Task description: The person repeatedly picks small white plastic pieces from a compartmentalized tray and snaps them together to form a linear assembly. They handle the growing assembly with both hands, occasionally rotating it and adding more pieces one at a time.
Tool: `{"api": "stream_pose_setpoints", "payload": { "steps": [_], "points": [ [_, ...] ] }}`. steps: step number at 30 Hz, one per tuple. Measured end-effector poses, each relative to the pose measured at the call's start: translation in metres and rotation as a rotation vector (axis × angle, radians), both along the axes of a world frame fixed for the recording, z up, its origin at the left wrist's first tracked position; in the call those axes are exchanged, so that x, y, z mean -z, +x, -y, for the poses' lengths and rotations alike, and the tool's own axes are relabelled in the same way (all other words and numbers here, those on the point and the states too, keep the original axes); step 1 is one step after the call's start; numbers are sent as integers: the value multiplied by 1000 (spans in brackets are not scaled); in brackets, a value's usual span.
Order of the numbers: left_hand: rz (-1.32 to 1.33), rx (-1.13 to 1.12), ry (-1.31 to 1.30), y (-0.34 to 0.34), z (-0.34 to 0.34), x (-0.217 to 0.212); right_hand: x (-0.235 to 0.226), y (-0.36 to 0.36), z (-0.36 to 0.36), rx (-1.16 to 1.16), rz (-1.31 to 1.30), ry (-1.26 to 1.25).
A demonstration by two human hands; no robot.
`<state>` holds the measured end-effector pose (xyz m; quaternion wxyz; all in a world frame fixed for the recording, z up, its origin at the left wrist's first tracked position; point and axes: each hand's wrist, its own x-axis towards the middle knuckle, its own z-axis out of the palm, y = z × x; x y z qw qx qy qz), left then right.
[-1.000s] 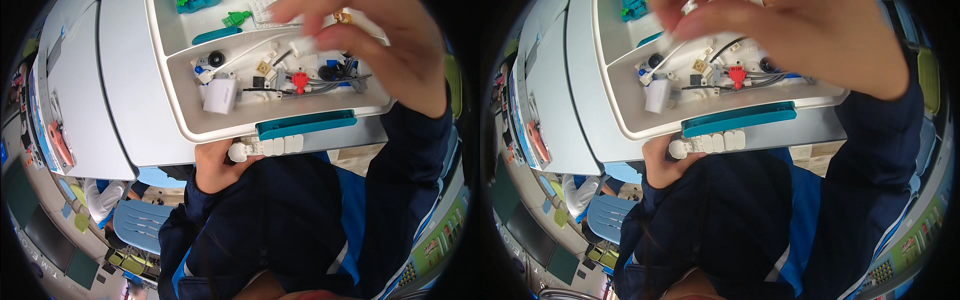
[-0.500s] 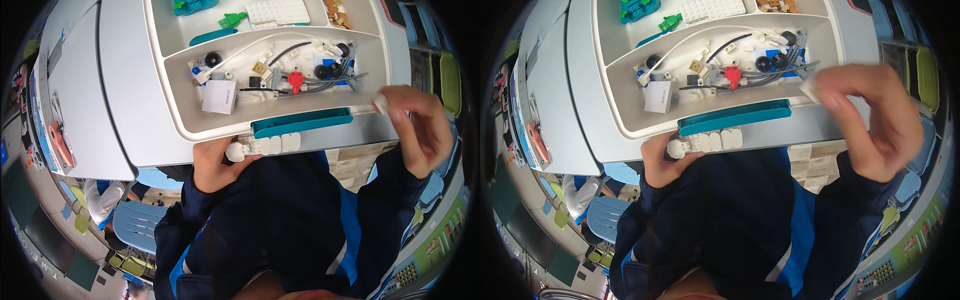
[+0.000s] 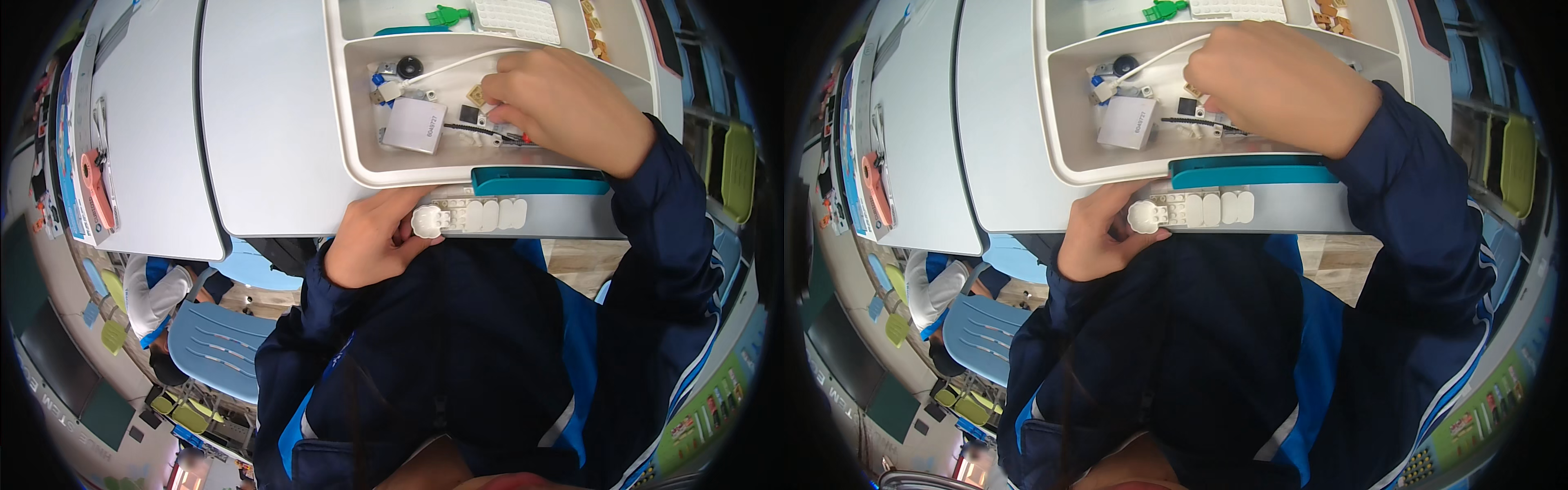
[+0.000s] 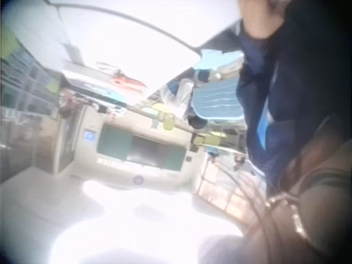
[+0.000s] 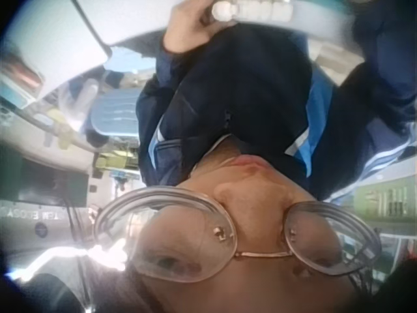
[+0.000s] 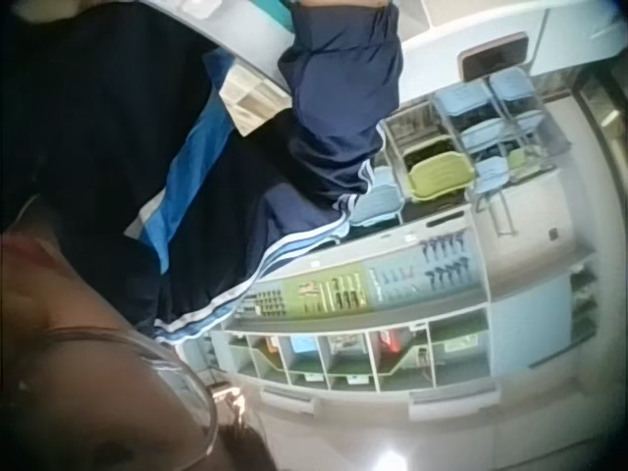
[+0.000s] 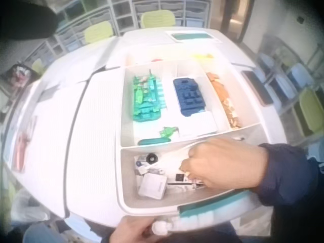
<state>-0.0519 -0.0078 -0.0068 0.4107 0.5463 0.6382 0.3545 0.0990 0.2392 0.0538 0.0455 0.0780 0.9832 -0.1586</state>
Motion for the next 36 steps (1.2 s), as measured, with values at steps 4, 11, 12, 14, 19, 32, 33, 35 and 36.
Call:
{"api": "stream_pose_setpoints", "payload": {
  "steps": [4,11,12,14,19,32,33,35,36],
  "points": [
    [50,-18,-3,4,-3,-6,8,0,2,20,-60,-32],
    [21,-41,55,9,-7,1,0,-13,7,-7,15,-10],
    [18,-54,66,9,-6,1,-3,-14,7,-7,67,3],
    [-11,-97,92,12,-2,2,-2,-7,3,-92,-56,54],
    [94,-184,182,15,14,3,-44,14,20,224,-6,-140],
    [74,-298,186,26,24,1,3,-14,20,-49,-30,92],
    [54,-300,171,27,23,0,3,-13,19,-44,-15,41],
    [16,-298,143,30,20,-1,-7,-14,15,40,86,-81],
    [-9,-301,134,30,19,-1,-12,-14,13,81,135,-138]
  ]
}}
